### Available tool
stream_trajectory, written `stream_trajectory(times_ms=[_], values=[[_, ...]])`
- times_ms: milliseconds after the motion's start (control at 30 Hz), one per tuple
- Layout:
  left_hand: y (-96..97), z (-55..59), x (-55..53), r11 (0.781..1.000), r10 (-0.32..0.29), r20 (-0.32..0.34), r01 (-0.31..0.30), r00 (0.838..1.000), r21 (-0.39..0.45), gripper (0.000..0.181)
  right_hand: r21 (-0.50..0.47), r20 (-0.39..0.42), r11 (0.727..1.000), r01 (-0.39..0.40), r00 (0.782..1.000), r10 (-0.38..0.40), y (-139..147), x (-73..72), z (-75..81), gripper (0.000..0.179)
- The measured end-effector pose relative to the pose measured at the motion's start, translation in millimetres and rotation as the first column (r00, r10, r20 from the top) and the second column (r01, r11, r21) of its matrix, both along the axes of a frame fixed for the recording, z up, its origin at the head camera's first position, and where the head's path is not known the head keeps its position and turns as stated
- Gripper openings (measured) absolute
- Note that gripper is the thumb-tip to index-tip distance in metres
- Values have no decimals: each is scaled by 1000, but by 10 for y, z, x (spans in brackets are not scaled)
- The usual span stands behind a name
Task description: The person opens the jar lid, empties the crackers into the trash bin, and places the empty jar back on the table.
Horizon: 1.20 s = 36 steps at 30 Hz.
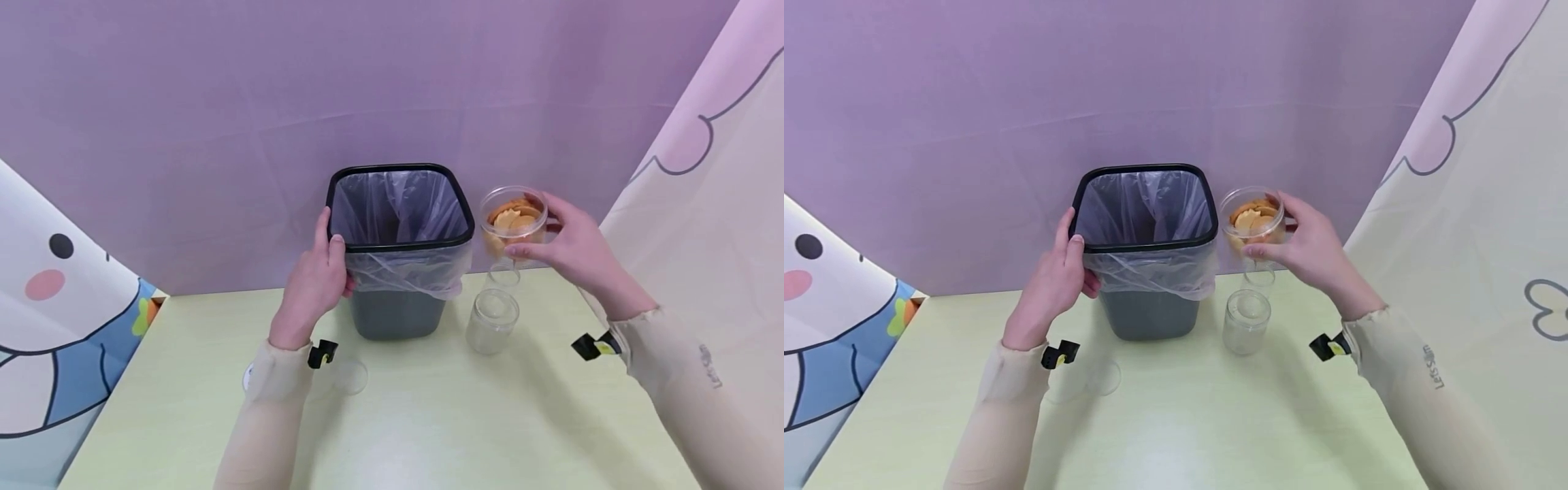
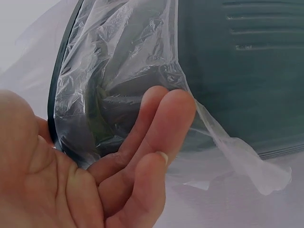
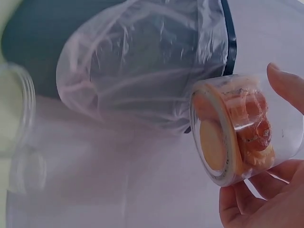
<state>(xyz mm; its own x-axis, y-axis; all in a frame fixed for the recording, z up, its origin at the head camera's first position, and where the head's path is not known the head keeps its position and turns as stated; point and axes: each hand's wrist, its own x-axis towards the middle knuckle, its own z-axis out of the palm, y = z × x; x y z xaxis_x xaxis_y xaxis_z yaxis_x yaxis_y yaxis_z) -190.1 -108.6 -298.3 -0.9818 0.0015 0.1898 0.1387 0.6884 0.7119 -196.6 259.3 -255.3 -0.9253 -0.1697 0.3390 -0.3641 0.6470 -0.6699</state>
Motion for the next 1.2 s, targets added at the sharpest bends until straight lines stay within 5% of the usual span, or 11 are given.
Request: stream_trajectory(times_ms=[467,800,1067,1200], values=[[-37,61,-17,999,-46,65,46,997,3,61,230,-89,973,10,996,10,-75,-338,319,83],[-38,45,-21,999,-48,71,49,996,-10,61,360,-157,932,-38,983,101,-213,-520,413,83],[-32,39,-18,999,-50,52,50,997,0,61,467,-176,884,-16,978,111,-310,-602,486,100],[-28,35,-22,999,-50,47,49,998,6,60,525,-256,851,-4,953,162,-327,-615,486,99]])
